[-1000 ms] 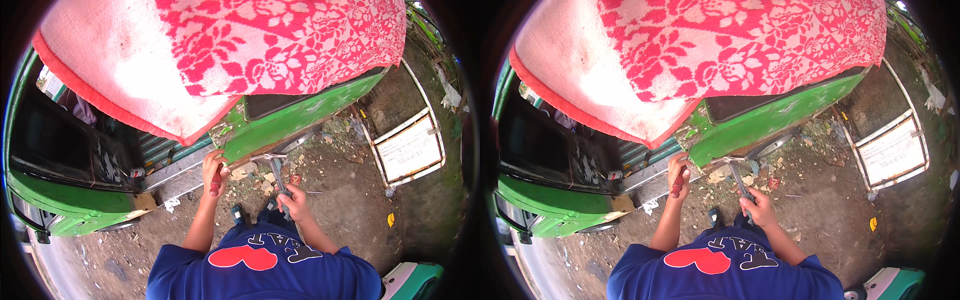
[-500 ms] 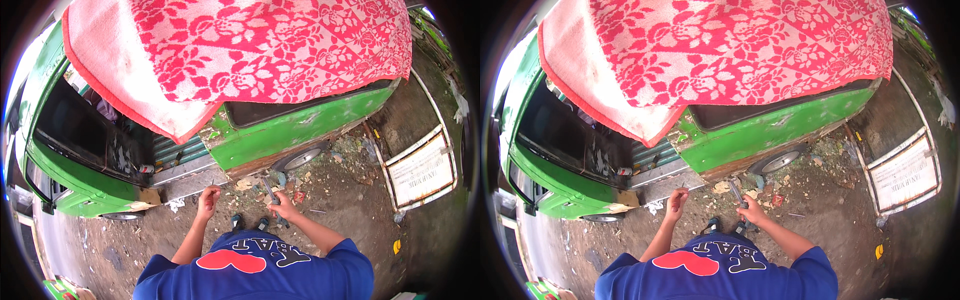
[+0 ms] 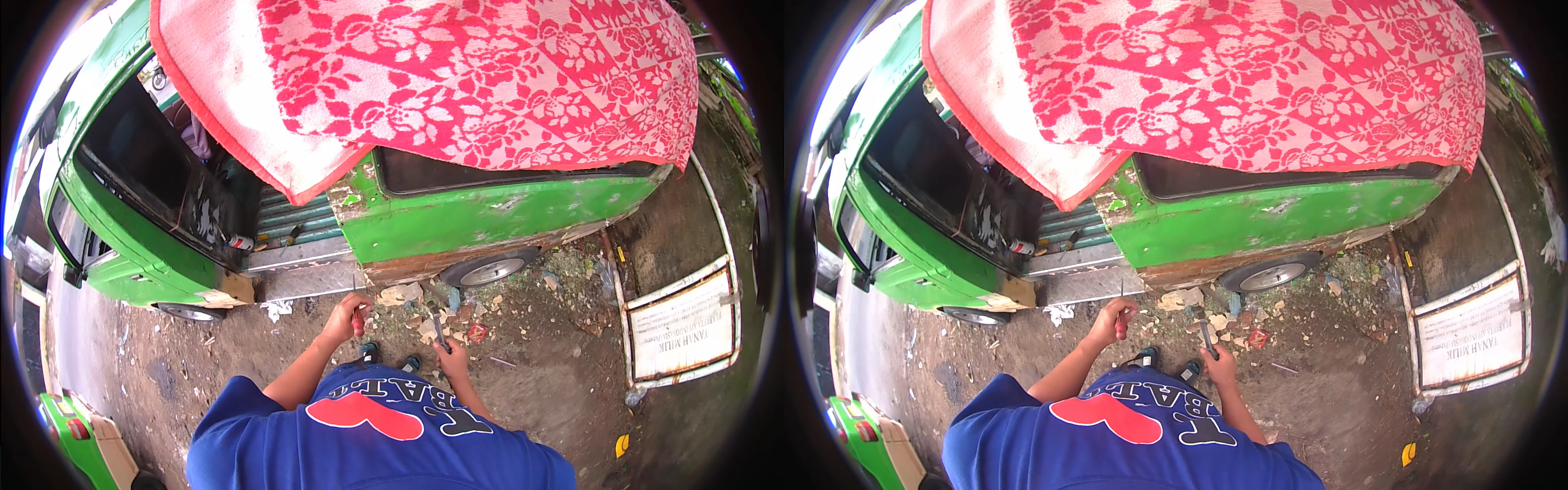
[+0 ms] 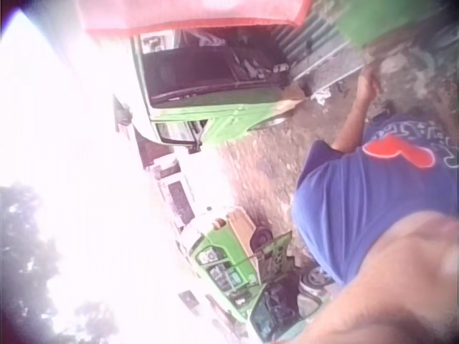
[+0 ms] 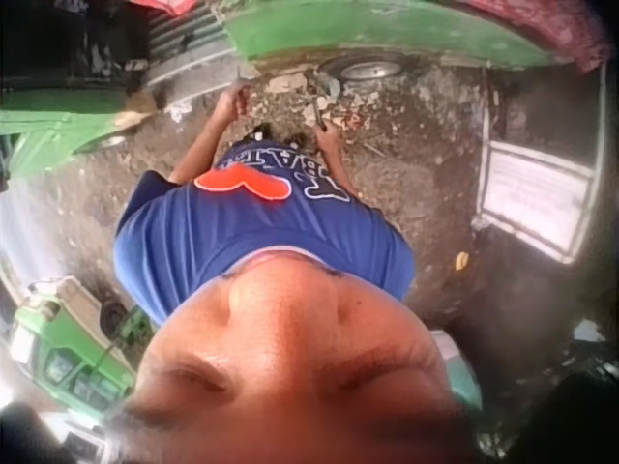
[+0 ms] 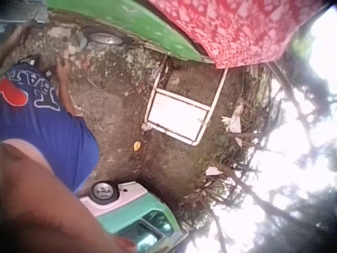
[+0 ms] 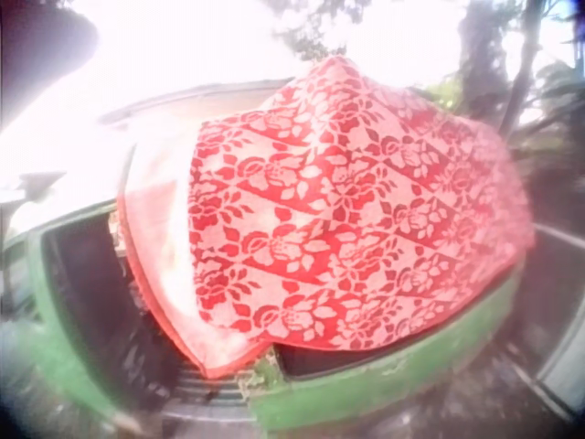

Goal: The person uses a hammer and a red-handled chisel to repeatedly tap and pry at the lower side panel of a green three-wheeled vehicle. The person works on a small area near the wheel arch, chipping away material while a patterned cloth covers the vehicle's upper section.

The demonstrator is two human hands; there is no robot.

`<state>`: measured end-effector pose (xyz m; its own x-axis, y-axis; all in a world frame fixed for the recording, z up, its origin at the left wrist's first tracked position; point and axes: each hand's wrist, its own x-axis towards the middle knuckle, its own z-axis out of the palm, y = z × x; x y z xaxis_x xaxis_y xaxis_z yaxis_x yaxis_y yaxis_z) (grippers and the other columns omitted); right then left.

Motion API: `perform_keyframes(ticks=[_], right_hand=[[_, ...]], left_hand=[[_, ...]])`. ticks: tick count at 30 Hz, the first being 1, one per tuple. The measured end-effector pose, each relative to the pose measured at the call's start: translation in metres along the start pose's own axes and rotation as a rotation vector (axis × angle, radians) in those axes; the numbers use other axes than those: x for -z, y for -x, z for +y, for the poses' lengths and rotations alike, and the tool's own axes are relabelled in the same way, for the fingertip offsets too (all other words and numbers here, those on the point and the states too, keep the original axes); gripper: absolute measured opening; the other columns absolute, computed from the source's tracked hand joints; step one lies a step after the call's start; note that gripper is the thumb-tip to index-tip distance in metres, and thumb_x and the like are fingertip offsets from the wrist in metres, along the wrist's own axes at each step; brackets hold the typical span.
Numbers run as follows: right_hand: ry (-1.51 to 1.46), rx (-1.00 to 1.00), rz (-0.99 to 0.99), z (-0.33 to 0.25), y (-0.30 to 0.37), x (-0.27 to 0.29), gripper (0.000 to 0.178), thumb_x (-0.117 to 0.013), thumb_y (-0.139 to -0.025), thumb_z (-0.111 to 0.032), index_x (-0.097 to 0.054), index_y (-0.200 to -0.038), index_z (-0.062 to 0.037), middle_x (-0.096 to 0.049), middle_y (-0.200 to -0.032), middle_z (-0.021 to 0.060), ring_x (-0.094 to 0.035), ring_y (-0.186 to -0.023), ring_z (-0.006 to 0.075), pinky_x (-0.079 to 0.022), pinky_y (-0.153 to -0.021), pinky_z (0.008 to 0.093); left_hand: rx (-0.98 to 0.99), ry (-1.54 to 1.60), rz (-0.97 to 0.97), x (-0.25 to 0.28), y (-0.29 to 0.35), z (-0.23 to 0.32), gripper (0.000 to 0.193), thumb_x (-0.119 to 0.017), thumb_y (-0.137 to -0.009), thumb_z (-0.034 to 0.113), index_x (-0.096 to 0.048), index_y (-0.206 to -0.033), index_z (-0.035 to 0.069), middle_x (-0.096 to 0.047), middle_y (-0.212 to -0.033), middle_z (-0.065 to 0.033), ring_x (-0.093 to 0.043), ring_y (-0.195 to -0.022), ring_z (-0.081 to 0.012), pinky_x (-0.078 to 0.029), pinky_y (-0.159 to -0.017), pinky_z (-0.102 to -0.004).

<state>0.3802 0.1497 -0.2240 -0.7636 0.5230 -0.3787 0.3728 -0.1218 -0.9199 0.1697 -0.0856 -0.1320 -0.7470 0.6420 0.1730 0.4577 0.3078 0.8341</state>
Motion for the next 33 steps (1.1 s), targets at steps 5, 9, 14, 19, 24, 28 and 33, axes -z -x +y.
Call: perform_keyframes(ticks=[5,9,14,19,24,28,33], right_hand=[[-0.077,0.058,-0.017,-0.012,-0.001,0.001,0.018,-0.065,-0.09,-0.017,-0.058,-0.083,-0.0014,-0.053,-0.056,0.001,-0.051,-0.044,0.0094,-0.04,-0.042,0.0248],[-0.085,0.098,0.021,-0.023,-0.009,-0.002,0.016,-0.067,-0.088,-0.015,-0.06,-0.083,-0.001,-0.053,-0.055,-0.0002,-0.05,-0.044,0.0079,-0.038,-0.04,0.0246],[-0.108,0.119,0.09,-0.047,-0.012,-0.012,0.017,-0.067,-0.089,-0.015,-0.06,-0.084,-0.0006,-0.053,-0.056,0.0006,-0.05,-0.044,0.009,-0.04,-0.041,0.0257],[-0.175,0.15,0.194,-0.084,-0.012,-0.036,0.017,-0.065,-0.09,-0.014,-0.057,-0.084,-0.0003,-0.053,-0.056,0.0022,-0.05,-0.044,0.011,-0.041,-0.041,0.026],[-0.264,0.14,0.275,-0.1,-0.012,-0.056,0.016,-0.064,-0.091,-0.016,-0.059,-0.093,-0.0014,-0.055,-0.059,0.0028,-0.051,-0.043,0.0113,-0.042,-0.041,0.0246],[-0.363,0.13,0.36,-0.115,-0.007,-0.075,0.012,-0.064,-0.09,-0.012,-0.057,-0.089,-0.0016,-0.054,-0.058,0.0031,-0.051,-0.043,0.0119,-0.042,-0.04,0.0261],[-0.374,0.096,0.436,-0.118,0.004,-0.081,0.012,-0.064,-0.09,-0.012,-0.058,-0.092,-0.0016,-0.054,-0.059,0.0029,-0.051,-0.044,0.0115,-0.042,-0.041,0.0255]], left_hand=[[-0.16,-0.225,0.062,0.01,-0.011,0.008,0.018,-0.066,-0.084,0.008,-0.062,-0.102,0.01,-0.064,-0.104,-0.0073,-0.06,-0.097,-0.0284,-0.045,-0.084,-0.0379],[-0.35,-0.484,0.047,0.036,-0.045,0.046,0.018,-0.065,-0.082,0.011,-0.061,-0.1,0.014,-0.065,-0.106,-0.0033,-0.057,-0.098,-0.03,-0.041,-0.088,-0.0396],[-0.451,-0.179,-0.147,0.05,-0.107,0.048,0.019,-0.066,-0.073,0.01,-0.056,-0.088,0.011,-0.059,-0.09,-0.0047,-0.057,-0.09,-0.0307,-0.041,-0.082,-0.0399],[-0.586,-0.092,-0.194,0.052,-0.161,0.063,0.023,-0.07,-0.067,0.011,-0.052,-0.081,0.009,-0.053,-0.081,-0.0075,-0.057,-0.08,-0.0294,-0.043,-0.073,-0.0389],[-0.756,-0.057,-0.211,0.051,-0.203,0.066,0.02,-0.07,-0.069,0.014,-0.053,-0.078,0.007,-0.056,-0.077,-0.0082,-0.058,-0.077,-0.0308,-0.045,-0.068,-0.042],[-0.73,-0.057,-0.261,0.049,-0.217,0.074,0.017,-0.069,-0.073,0.017,-0.055,-0.076,0.007,-0.057,-0.073,-0.0091,-0.059,-0.077,-0.0312,-0.046,-0.066,-0.0428],[-0.633,-0.153,-0.29,0.035,-0.227,0.072,0.017,-0.066,-0.078,0.023,-0.059,-0.077,0.008,-0.061,-0.074,-0.0107,-0.061,-0.074,-0.0324,-0.047,-0.064,-0.0444]])
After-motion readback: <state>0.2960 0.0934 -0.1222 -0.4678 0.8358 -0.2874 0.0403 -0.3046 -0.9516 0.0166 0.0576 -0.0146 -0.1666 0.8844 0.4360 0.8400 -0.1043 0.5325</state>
